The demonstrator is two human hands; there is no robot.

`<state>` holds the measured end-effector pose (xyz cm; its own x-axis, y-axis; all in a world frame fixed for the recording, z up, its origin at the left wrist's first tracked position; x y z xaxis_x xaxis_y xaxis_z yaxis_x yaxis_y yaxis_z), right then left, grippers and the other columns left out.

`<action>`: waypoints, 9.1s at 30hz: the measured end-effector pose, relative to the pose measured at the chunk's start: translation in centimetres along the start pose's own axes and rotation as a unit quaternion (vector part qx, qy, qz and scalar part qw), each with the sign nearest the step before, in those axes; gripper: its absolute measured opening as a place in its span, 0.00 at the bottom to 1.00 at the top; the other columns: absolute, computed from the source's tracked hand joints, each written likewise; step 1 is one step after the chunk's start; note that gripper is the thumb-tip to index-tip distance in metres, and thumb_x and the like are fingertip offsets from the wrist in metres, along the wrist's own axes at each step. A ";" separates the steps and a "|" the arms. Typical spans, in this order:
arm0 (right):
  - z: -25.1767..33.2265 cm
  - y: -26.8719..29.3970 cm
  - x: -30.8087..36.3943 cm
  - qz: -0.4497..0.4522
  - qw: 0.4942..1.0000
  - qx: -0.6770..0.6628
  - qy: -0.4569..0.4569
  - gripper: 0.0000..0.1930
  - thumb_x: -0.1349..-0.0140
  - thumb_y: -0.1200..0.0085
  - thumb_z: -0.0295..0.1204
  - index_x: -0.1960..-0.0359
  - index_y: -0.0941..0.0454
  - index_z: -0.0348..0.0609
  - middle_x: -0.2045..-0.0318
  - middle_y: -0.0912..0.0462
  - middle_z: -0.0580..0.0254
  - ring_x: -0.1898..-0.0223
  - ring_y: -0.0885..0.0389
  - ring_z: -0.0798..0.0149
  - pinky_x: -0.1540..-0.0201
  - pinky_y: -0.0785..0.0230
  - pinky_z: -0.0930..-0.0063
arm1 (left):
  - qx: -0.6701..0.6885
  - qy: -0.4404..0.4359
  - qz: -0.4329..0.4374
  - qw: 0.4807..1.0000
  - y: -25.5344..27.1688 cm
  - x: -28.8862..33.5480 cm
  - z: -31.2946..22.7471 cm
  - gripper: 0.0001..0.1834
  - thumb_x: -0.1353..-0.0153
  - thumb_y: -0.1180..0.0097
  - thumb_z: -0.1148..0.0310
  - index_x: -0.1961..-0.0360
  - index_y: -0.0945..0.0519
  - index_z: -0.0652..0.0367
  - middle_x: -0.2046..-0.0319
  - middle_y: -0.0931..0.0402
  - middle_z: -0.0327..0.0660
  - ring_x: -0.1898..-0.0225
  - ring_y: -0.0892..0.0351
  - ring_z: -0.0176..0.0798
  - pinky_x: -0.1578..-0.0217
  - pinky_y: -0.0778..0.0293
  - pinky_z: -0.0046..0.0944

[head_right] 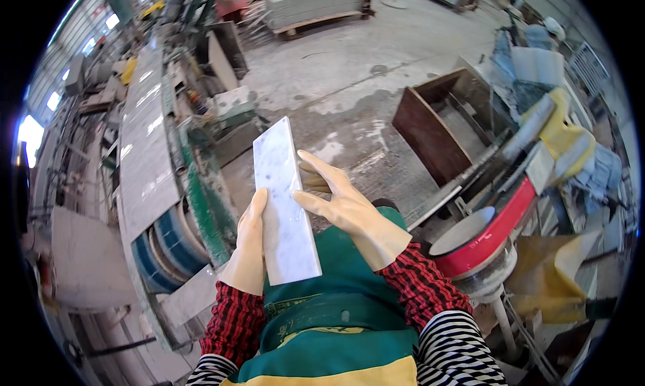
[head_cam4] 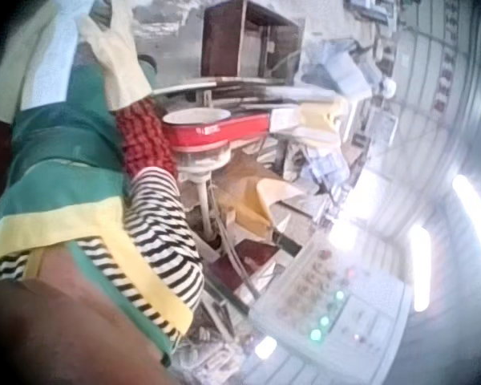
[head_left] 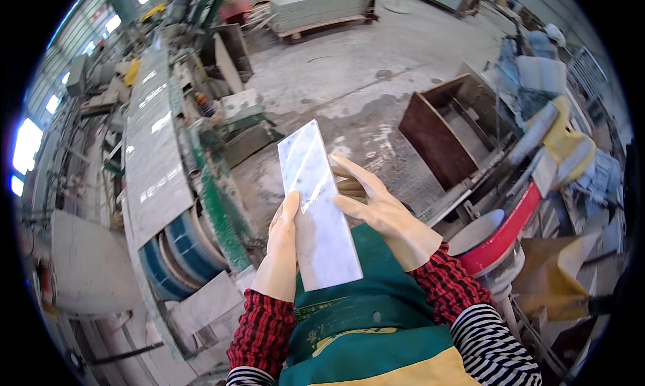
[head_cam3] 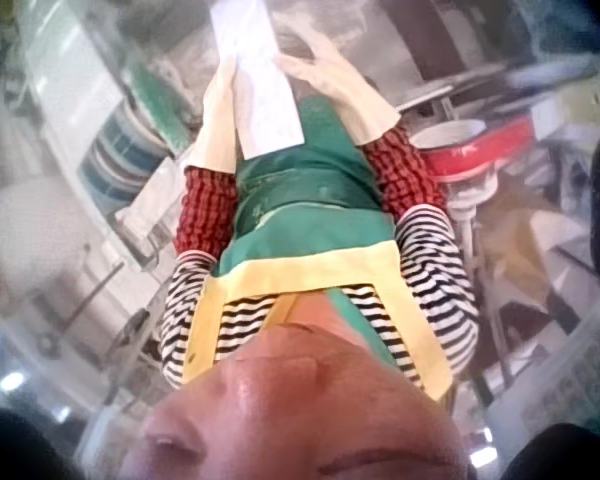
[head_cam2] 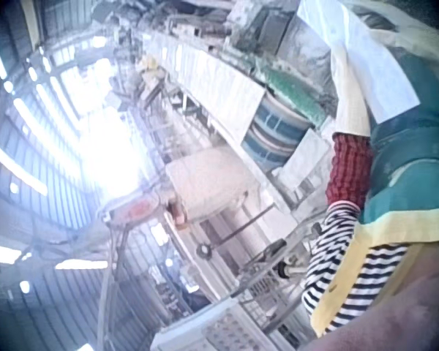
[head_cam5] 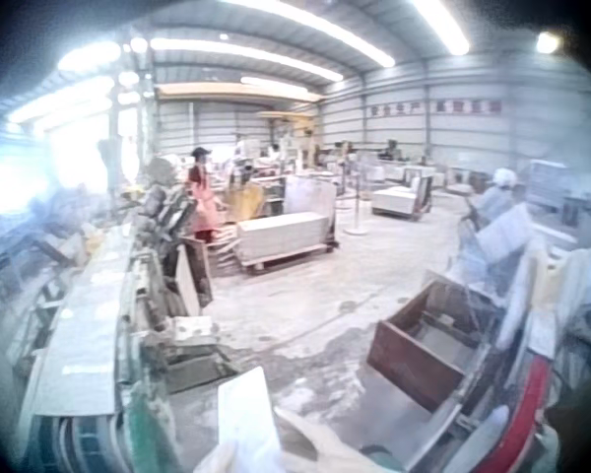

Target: The person repeatedly picks up rectangular white tiles from a conveyor belt and rubs their edges against a rotating sanding wheel. They handle the tiles one at a time, flipping them to sand different sides, and then place them into a wooden bin. The process is repetitive and involves manual handling of the tiles throughout the clip.

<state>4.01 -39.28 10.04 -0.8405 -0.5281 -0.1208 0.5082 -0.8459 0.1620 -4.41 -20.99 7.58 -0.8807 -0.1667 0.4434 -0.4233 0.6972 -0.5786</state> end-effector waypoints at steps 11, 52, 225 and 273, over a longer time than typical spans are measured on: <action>-4.8 8.1 -4.9 -0.227 0.971 -0.014 -0.080 0.44 0.39 0.30 0.48 0.26 0.34 0.43 0.37 0.24 0.43 0.40 0.22 0.55 0.37 0.28 0.60 | -0.137 0.057 0.078 0.986 -4.0 0.4 2.6 0.28 0.25 0.45 0.53 0.35 0.24 0.63 0.47 0.16 0.43 0.52 0.14 0.37 0.51 0.19 0.38; -16.5 37.1 27.9 -0.351 0.657 0.604 -0.283 0.22 0.24 0.47 0.39 0.32 0.24 0.50 0.27 0.33 0.39 0.25 0.36 0.45 0.24 0.45 0.60 | 0.559 -0.275 -0.079 0.779 48.2 -4.3 -9.7 0.22 0.23 0.52 0.60 0.38 0.24 0.67 0.38 0.22 0.46 0.37 0.24 0.45 0.36 0.27 0.41; -4.8 37.6 26.0 -0.509 0.811 0.012 -0.287 0.37 0.46 0.30 0.44 0.33 0.26 0.50 0.36 0.23 0.58 0.40 0.24 0.59 0.41 0.33 0.62 | -0.740 -0.400 -0.197 0.504 18.6 -10.1 -5.6 0.14 0.44 0.33 0.74 0.55 0.13 0.54 0.49 0.14 0.41 0.35 0.24 0.53 0.33 0.30 0.51; -5.3 1.0 0.0 -0.061 0.987 -0.117 -0.094 0.34 0.39 0.27 0.35 0.32 0.25 0.39 0.60 0.15 0.64 0.61 0.21 0.72 0.58 0.25 0.75 | -0.065 0.009 -0.019 0.998 0.8 -1.8 2.7 0.26 0.27 0.43 0.57 0.36 0.24 0.65 0.47 0.17 0.49 0.52 0.13 0.45 0.51 0.16 0.44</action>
<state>5.51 -40.56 5.03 -0.9068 -0.4170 0.0617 0.4124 -0.9079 -0.0756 -3.78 -22.01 4.49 -0.8603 -0.1837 0.4756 -0.4240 0.7757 -0.4675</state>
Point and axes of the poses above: each hand's wrist, its own x-axis away from the middle knuckle, its own y-axis out of the back of the hand, z = x × y, the point moved 1 cm from there along -x, towards the middle knuckle
